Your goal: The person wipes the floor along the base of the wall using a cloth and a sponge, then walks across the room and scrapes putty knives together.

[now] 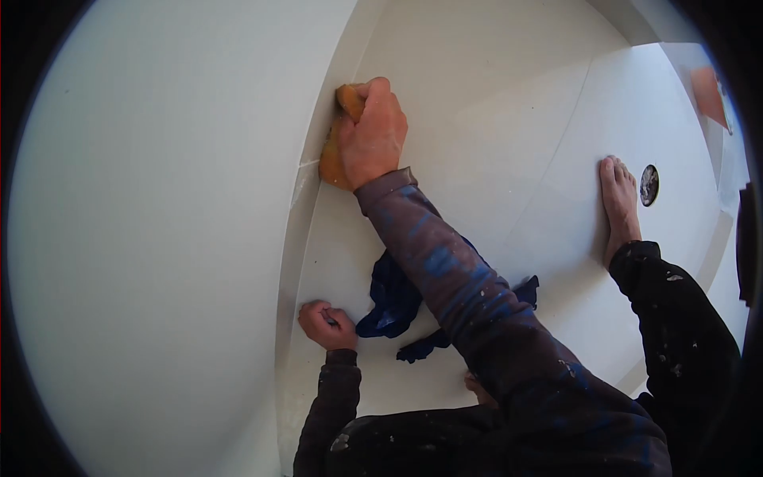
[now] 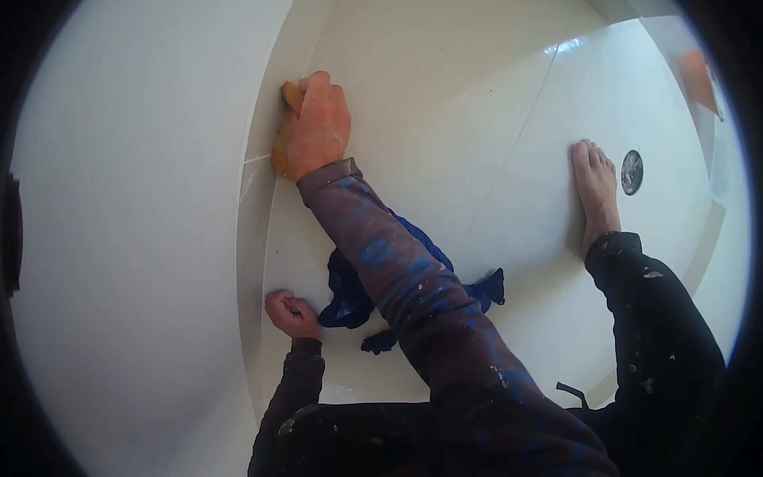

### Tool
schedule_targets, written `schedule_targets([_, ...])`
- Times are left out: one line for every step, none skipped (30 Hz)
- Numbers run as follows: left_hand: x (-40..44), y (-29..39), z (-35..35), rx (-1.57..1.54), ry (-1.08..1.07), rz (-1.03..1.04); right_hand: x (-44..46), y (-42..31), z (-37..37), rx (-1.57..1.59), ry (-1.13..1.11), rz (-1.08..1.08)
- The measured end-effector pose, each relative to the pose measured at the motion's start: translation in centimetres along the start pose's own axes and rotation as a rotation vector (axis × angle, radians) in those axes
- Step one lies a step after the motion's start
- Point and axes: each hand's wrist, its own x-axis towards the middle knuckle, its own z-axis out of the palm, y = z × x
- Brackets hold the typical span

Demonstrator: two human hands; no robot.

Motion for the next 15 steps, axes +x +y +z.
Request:
schedule_targets([0.7,0.4,0.1,0.013,-0.006,0.011,0.1,-0.4,0.5,-0.015,0.049,-0.086])
schedule_targets([0.9,0.4,0.2,0.022,0.001,0.018,-1.6,-0.2,0.4,-0.014,0.06,-0.082])
schedule_targets([0.9,0.6,0.1,0.025,-0.007,0.024,-4.6,0.4,0.2,0.014,-0.023,-0.113])
schedule_targets([0.8,0.6,0.2,0.024,-0.002,0.001,-6.1,0.6,0.2,0.043,-0.108,-0.149])
schedule_targets([0.9,0.6,0.4,0.024,0.004,-0.017,-5.7,0.5,-0.1,0.047,-0.101,-0.145])
schedule_targets([1.0,0.6,0.5,0.029,0.0,-0.005,-5.2,0.8,-0.7,0.039,-0.13,-0.121])
schedule_targets([1.0,0.4,0.6,0.027,0.01,0.014,-4.7,0.8,-0.6,0.036,-0.158,-0.092])
schedule_targets([1.0,0.2,0.5,0.026,0.02,0.027,-2.6,0.2,-0.2,0.047,-0.151,-0.081])
schedule_targets([0.9,0.4,0.4,0.042,0.008,0.024,0.6,-0.7,0.1,0.044,-0.053,-0.019])
schedule_targets([1.2,0.9,0.3,0.041,0.003,0.034,1.5,-1.0,0.1,0.035,0.041,0.051])
schedule_targets([1.6,1.1,-0.1,0.032,-0.006,0.054,0.0,-0.6,0.1,0.03,0.045,0.075])
schedule_targets([2.0,1.0,0.2,0.019,0.004,0.065,-1.1,-0.1,0.3,0.021,0.031,0.006])
schedule_targets([1.7,0.6,0.1,0.023,0.007,0.067,-2.2,0.1,0.5,0.014,0.006,-0.068])
schedule_targets([1.3,0.5,0.2,0.029,0.007,0.06,-3.3,0.5,0.6,0.012,0.001,-0.085])
schedule_targets([1.1,0.6,0.3,0.024,0.007,0.05,-4.7,0.7,0.3,0.028,-0.046,-0.129])
